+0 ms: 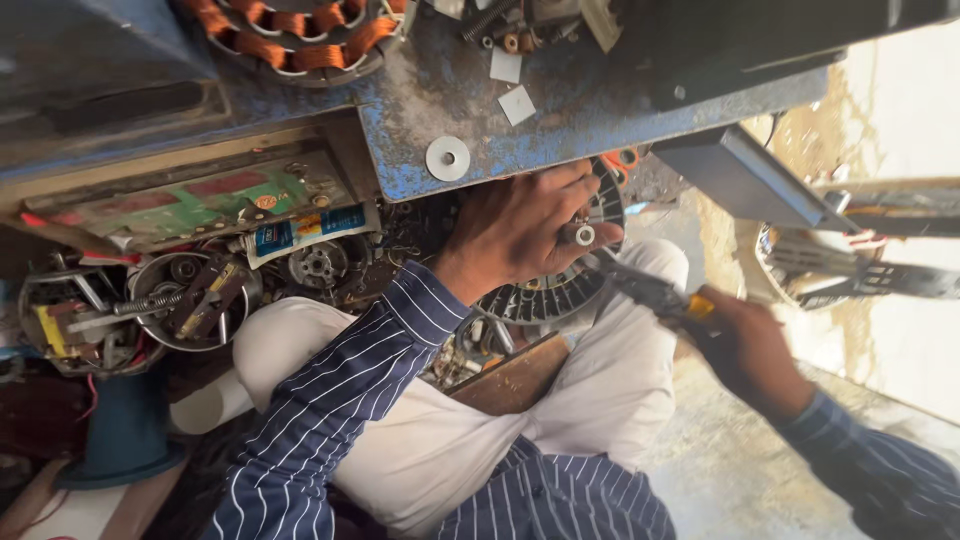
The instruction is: The person uses cutters to trim copper wire windings on a motor stator. They hold the stator by hand and manipulate the wires with the tool while sitting on the floor.
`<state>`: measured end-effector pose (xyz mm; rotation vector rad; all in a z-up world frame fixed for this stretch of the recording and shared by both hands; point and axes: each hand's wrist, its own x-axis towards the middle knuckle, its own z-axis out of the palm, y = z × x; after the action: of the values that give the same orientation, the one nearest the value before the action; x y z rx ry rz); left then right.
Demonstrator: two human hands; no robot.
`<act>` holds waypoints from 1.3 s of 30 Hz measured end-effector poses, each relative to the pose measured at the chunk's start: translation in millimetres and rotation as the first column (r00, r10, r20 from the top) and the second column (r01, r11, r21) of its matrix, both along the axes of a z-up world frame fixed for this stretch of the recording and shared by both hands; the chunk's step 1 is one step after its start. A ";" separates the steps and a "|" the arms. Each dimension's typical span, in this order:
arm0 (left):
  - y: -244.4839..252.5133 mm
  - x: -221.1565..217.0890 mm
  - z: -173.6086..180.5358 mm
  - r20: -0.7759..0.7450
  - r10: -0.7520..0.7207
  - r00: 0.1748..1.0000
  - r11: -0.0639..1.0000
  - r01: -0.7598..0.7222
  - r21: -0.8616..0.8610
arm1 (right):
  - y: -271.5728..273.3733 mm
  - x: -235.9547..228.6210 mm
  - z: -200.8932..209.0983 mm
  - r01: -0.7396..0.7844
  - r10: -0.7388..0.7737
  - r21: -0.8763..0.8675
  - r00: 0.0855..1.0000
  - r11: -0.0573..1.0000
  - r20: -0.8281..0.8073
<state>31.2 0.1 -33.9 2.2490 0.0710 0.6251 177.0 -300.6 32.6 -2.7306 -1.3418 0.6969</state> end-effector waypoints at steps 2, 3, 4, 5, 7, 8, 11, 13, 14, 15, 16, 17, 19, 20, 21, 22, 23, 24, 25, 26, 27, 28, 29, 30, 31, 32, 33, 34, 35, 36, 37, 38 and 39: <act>1.7 -1.7 6.1 0.008 0.024 1.000 0.999 -0.024 0.022 | 1.5 3.0 -8.9 0.098 -0.112 -0.083 0.978 0.992 -0.179; 1.4 -2.9 8.3 0.008 0.035 0.999 0.999 -0.035 0.040 | 8.6 18.3 -15.5 0.086 -0.100 -0.082 0.980 0.993 -0.174; 1.8 -3.6 9.7 0.014 0.029 0.999 0.999 -0.030 0.036 | 17.4 34.5 -23.3 -0.055 0.031 -0.056 0.932 0.997 -0.360; 4.1 -4.4 10.4 -0.004 -0.009 1.000 1.000 0.009 -0.011 | 22.7 45.1 -26.6 -0.185 0.157 -0.001 0.834 0.983 -0.529; 4.5 -1.6 15.1 0.006 -0.038 0.999 0.998 0.038 -0.049 | 31.8 58.3 -19.8 -0.064 -0.166 -0.362 0.806 0.930 -0.568; 3.7 -2.5 17.4 -0.024 -0.032 0.999 0.998 0.031 -0.046 | 39.1 61.1 -15.9 0.021 -0.477 -0.677 0.726 0.736 -0.495; 3.9 -5.1 18.3 -0.133 -0.049 0.990 0.997 0.040 -0.068 | 46.5 57.8 -7.9 0.006 -0.560 -0.701 0.607 0.713 -0.564; 4.9 -3.1 16.9 -0.209 -0.073 0.975 0.994 0.055 -0.090 | 41.0 53.6 -1.6 -0.046 -0.487 -0.623 0.580 0.781 -0.653; 3.5 -4.0 15.0 -0.109 -0.016 0.994 0.999 0.011 -0.050 | 38.4 49.4 0.5 -0.097 -0.413 -0.538 0.533 0.837 -0.738; 2.2 -4.4 12.5 -0.005 0.037 0.999 0.999 -0.037 -0.014 | 41.4 50.4 2.9 -0.097 -0.415 -0.541 0.534 0.836 -0.737; -0.3 -3.8 9.3 -0.006 0.031 0.999 0.999 -0.031 -0.024 | 43.1 52.1 9.3 -0.062 -0.373 -0.510 0.609 0.858 -0.700; -1.0 -2.3 6.3 0.054 0.012 0.998 0.995 -0.007 -0.096 | 43.9 50.2 18.2 -0.031 -0.330 -0.475 0.680 0.879 -0.655; 6.3 -0.5 3.3 0.116 0.021 0.993 0.988 -0.003 -0.154 | 51.7 39.5 36.8 -0.055 -0.294 -0.481 0.729 0.875 -0.618; 6.1 -1.1 1.8 0.047 -0.014 0.999 0.987 0.021 -0.162 | 52.7 31.3 44.2 -0.066 -0.272 -0.493 0.768 0.867 -0.581; 4.5 -1.7 0.5 -0.021 -0.050 0.999 0.984 0.046 -0.171 | 54.7 24.8 47.4 -0.070 -0.273 -0.497 0.766 0.865 -0.583; 3.0 -0.8 0.4 -0.022 -0.042 0.999 0.985 0.038 -0.169 | 58.2 21.3 46.4 -0.018 -0.336 -0.613 0.824 0.790 -0.457; 0.6 0.3 1.1 0.035 -0.043 0.998 0.988 0.047 -0.146 | 59.3 20.4 43.8 0.050 -0.381 -0.709 0.869 0.703 -0.316; 2.7 -0.6 1.3 0.087 -0.042 0.995 0.992 0.052 -0.117 | 59.3 18.9 35.8 0.038 -0.368 -0.704 0.872 0.709 -0.324; 6.6 -0.8 1.2 0.082 -0.030 0.996 0.993 0.039 -0.110 | 56.6 16.7 23.7 0.108 -0.365 -0.606 0.875 0.788 -0.318; 5.4 -0.2 1.2 -0.029 -0.079 0.996 0.989 0.075 -0.130 | 47.4 12.8 11.8 0.192 -0.383 -0.502 0.869 0.843 -0.312; 3.8 1.0 0.7 -0.138 -0.131 0.982 0.982 0.109 -0.153 | 41.9 14.0 -0.9 0.196 -0.390 -0.503 0.865 0.842 -0.317; 2.5 4.5 0.5 -0.138 -0.145 0.980 0.981 0.124 -0.151 | 37.8 16.7 -11.0 0.112 -0.258 -0.404 0.908 0.908 -0.329; 1.6 8.5 -0.3 -0.180 -0.138 0.974 0.987 0.119 -0.110 | 34.5 19.6 -17.5 0.021 -0.123 -0.301 0.939 0.953 -0.322; -1.9 7.4 -2.4 -0.230 -0.127 0.965 0.991 0.112 -0.077 | 30.3 19.1 -20.3 0.030 -0.136 -0.306 0.934 0.951 -0.330; -5.8 4.7 -5.0 -0.238 -0.139 0.961 0.989 0.123 -0.084 | 27.4 18.9 -20.6 -0.004 -0.058 -0.216 0.958 0.976 -0.279; -9.8 -2.2 -8.0 0.016 0.057 0.998 0.998 -0.058 0.030 | 23.1 12.2 -23.2 -0.028 -0.001 -0.123 0.974 0.992 -0.227; -13.2 -7.7 -10.3 0.290 0.217 0.932 0.964 -0.252 0.090 | 21.0 8.4 -25.9 -0.002 -0.029 -0.125 0.969 0.992 -0.244; -15.3 -7.9 -12.2 0.267 0.191 0.945 0.972 -0.220 0.083 | 15.6 4.3 -27.4 -0.050 0.042 -0.062 0.991 0.997 -0.126; -12.0 -1.9 -13.9 0.145 0.123 0.982 0.987 -0.136 0.081 | 8.7 -2.4 -30.4 -0.105 0.105 -0.008 0.994 0.994 -0.002; -9.9 2.7 -15.0 0.031 0.056 0.998 0.996 -0.058 0.074 | 2.3 -8.7 -34.4 -0.084 0.084 -0.016 0.996 0.996 -0.017; -12.6 0.0 -16.0 0.017 0.035 0.999 0.997 -0.036 0.065 | -5.4 -16.5 -38.8 -0.097 0.091 0.046 0.987 0.994 0.130; -9.4 -2.2 -16.2 0.038 0.034 0.999 0.998 -0.036 0.048 | -7.1 -19.9 -46.3 -0.125 0.089 0.116 0.956 0.985 0.279; -6.7 -4.6 -16.2 0.060 0.033 0.998 0.999 -0.035 0.031 | 1.1 -23.4 -64.3 -0.107 0.072 0.121 0.961 0.987 0.269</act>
<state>26.6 -6.5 -50.2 2.2624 0.0705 0.7150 153.6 -299.5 -31.7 -2.7415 -1.5084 0.2377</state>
